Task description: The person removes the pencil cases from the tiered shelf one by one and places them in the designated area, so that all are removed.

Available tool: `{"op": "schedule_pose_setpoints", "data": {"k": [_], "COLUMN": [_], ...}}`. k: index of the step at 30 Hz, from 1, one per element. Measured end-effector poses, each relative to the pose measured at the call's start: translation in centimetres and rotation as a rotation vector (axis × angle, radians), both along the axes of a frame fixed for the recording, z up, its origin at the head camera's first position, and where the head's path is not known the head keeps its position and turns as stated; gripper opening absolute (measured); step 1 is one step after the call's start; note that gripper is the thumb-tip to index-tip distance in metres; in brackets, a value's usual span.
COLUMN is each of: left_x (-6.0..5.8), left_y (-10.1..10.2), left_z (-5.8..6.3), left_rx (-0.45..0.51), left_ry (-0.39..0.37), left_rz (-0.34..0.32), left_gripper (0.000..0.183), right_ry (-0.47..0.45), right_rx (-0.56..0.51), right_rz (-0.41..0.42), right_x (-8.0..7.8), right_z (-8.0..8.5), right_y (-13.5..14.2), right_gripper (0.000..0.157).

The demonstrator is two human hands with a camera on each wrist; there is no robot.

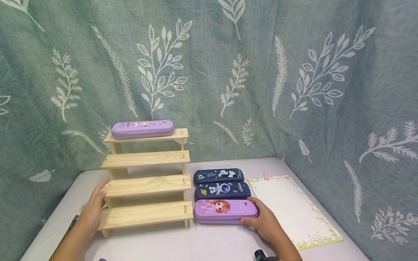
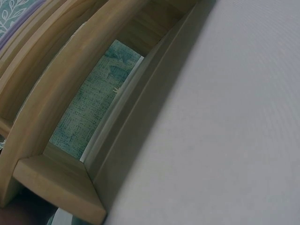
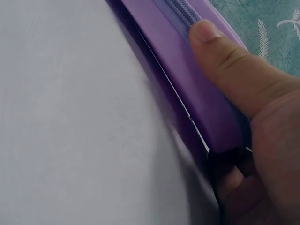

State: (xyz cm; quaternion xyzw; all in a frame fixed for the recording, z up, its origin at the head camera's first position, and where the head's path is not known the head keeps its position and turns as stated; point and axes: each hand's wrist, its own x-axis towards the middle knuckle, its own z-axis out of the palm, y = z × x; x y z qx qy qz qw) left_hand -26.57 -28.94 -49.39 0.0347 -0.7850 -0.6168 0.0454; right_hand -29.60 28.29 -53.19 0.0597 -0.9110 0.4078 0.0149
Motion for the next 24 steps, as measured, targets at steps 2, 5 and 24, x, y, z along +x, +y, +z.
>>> {"op": "schedule_pose_setpoints", "data": {"k": [2,5,24], "left_x": [-0.08,-0.22,-0.13], "left_y": [-0.11,-0.2,-0.33], "left_z": [0.05,0.12,0.15], "left_rx": [-0.003,-0.007,-0.014], "left_ry": [-0.007,-0.023,-0.025], "left_rz": [-0.007,-0.012,-0.013], "left_gripper": [0.055,0.055,0.055], "right_ry": [-0.002,-0.008,-0.008], "right_rx": [0.009,0.023,0.072], "right_rz": [-0.001,-0.01,-0.046], "right_x": [-0.01,0.03,-0.15], "right_z": [-0.04,-0.03,0.05], "right_y": [-0.01,-0.1,-0.85], "right_gripper": [0.099,0.1,0.102]}}
